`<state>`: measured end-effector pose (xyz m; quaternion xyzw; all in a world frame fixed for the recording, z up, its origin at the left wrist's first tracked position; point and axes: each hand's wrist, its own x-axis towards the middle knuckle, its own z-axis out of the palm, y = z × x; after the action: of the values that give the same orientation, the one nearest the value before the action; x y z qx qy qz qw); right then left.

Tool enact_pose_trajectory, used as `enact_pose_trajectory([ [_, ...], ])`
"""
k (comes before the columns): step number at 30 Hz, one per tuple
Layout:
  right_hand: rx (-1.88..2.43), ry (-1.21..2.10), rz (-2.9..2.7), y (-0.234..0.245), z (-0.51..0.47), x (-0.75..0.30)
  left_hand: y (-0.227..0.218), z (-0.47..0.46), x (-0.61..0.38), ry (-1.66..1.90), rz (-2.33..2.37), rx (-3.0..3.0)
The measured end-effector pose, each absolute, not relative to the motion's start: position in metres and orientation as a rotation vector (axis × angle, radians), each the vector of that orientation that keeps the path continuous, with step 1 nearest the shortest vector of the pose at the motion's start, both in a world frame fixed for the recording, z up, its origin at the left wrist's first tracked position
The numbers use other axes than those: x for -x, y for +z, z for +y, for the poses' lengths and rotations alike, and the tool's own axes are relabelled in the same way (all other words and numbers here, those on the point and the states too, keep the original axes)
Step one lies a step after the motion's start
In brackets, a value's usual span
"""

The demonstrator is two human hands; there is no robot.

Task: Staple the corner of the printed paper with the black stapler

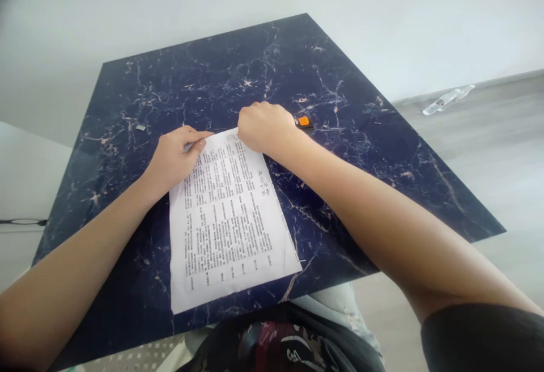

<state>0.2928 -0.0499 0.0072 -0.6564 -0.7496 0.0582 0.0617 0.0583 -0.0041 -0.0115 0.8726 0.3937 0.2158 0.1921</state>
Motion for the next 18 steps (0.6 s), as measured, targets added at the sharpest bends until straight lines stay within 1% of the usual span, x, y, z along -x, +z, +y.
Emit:
enact_pose_trajectory([
  [6,2.071,0.074,-2.216,0.004,-0.057,-0.280,-0.016,-0.002,-0.058,0.621,1.092,-2.449],
  [12,2.124,0.205,-2.068,0.016,-0.054,-0.291,-0.017,-0.004,-0.057,0.626,1.101,-2.426],
  [18,2.033,0.216,-1.974,0.027,-0.055,-0.319,-0.017,-0.004,-0.056,0.621,1.106,-2.399],
])
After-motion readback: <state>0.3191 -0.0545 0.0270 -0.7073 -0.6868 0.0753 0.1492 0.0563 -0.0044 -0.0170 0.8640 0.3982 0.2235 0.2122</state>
